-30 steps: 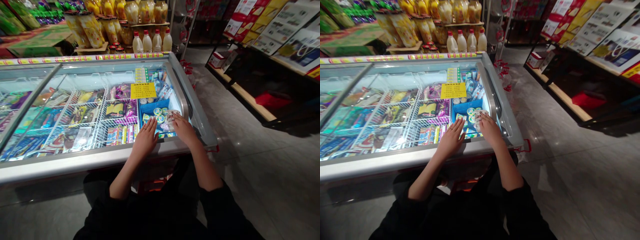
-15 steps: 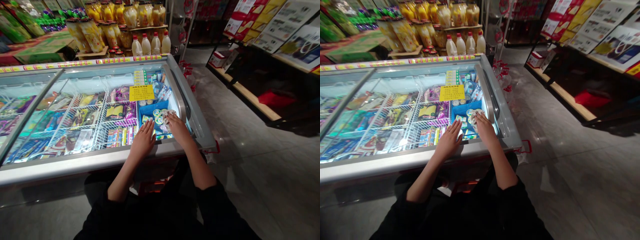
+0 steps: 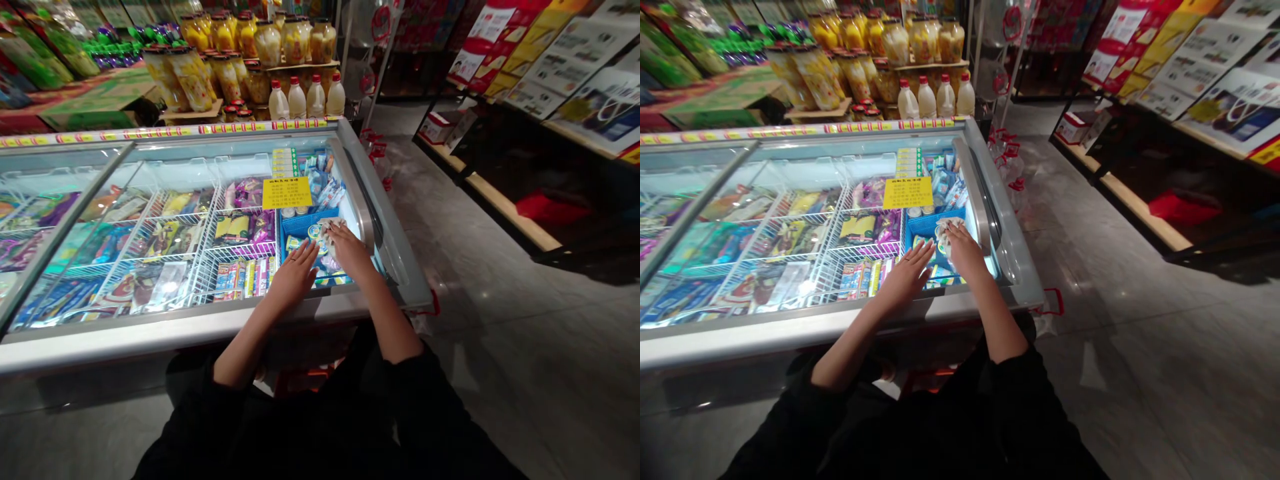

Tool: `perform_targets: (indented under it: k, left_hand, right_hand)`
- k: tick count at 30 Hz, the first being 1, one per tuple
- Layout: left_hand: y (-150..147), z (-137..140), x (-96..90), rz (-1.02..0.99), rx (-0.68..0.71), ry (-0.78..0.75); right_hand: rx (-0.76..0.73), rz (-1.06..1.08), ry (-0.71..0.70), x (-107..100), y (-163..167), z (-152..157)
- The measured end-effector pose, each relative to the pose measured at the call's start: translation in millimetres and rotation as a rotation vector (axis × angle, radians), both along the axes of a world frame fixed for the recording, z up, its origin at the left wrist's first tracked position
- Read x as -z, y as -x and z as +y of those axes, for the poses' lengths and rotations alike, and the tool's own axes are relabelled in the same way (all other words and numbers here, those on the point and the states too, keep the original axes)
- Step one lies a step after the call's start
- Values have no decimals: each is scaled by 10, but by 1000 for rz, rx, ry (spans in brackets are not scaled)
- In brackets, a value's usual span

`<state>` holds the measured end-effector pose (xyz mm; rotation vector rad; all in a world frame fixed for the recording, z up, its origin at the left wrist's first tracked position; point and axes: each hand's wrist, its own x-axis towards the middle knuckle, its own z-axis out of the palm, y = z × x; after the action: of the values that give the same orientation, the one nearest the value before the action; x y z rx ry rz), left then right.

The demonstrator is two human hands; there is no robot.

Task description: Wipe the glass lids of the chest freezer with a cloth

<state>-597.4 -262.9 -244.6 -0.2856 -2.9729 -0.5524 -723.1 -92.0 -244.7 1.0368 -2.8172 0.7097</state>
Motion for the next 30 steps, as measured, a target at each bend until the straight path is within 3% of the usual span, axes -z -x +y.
perform_targets:
  k: [5, 8, 12, 15, 22, 26, 30]
  left_hand:
    - [315, -103, -71, 20, -3, 1]
    - [535, -159, -116, 37, -1, -4]
    - [861, -178, -182, 46, -33, 19]
    - [1030, -180, -208, 61, -88, 30]
    - [985, -226, -162, 109, -7, 29]
    - [981, -248, -123, 85, -24, 59]
    - [1015, -307, -105, 46, -62, 65]
  right_hand:
    - [-117, -40, -44, -25, -20, 194]
    - [-83, -12, -74, -21, -70, 265]
    - [68, 9, -129, -28, -20, 17]
    - [33, 0, -149, -44, 40, -114]
    - [-1, 21, -167, -45, -105, 179]
    - [115, 27, -182, -62, 39, -44]
    - [25, 27, -184, -106, 238, -225]
